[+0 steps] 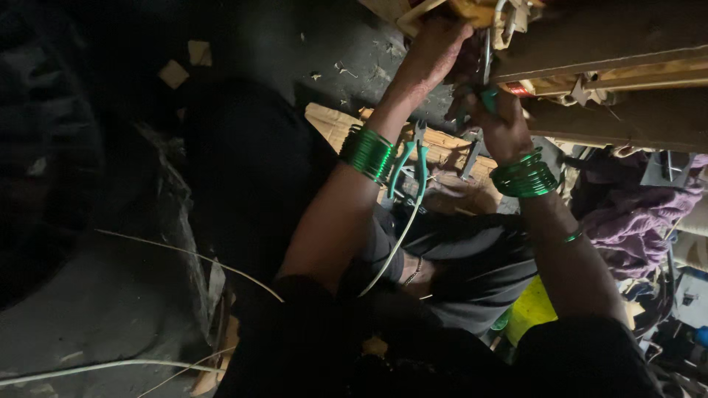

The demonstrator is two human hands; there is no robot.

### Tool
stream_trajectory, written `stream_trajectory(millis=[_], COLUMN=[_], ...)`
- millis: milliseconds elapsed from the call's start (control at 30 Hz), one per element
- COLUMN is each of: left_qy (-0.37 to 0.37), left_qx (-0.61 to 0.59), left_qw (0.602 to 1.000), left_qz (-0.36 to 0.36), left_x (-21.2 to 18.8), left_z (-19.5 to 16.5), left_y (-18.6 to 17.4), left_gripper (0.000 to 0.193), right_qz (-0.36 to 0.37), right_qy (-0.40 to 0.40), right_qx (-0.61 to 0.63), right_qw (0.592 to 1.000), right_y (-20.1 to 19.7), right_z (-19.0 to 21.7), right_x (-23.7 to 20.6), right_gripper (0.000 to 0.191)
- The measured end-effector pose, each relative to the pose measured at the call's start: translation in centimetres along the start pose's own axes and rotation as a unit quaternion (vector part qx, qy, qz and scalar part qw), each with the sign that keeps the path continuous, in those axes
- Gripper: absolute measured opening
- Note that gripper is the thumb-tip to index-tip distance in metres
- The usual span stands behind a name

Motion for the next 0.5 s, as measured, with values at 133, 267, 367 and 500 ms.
stream_trajectory(millis=[133, 267, 367, 500], left_qy=[-0.017, -0.035, -0.007, -0.047], left_qx=[-0.088, -0.045, -0.061, -0.063], left_qw=[0.996, 0.998, 0.998, 0.997], left_qz=[0.020, 0.003, -0.007, 0.016], left_x=[0.2, 0.0, -0.1, -0.2], left_z=[0.8, 1.1, 0.6, 0.3], left_y=[0.4, 0.1, -0.1, 0.1], left_gripper=[0.043, 0.040, 0.033, 0.038], right_qz=[0.024, -0.005, -0.020, -0.042], right_qy=[0.019, 0.006, 0.032, 0.063], right_qx=[0.006, -0.076, -0.121, -0.014], right_qw=[1.000, 0.997, 0.992, 0.997], right_y=[0.2, -0.1, -0.2, 0.1], right_z=[0.3, 0.5, 0.1, -1.1], right_x=[0.0, 0.3, 0.2, 0.2], right_gripper=[0.027, 0.027, 0.025, 0.025])
Point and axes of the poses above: each hand's wrist, its own x-axis towards the middle knuckle, its own y-axis out of the palm, z = x × y, the point moved 4 cm from there along x, towards the middle knuckle, and after that the axes turned 6 degrees about -z, right-handed, at the moved point
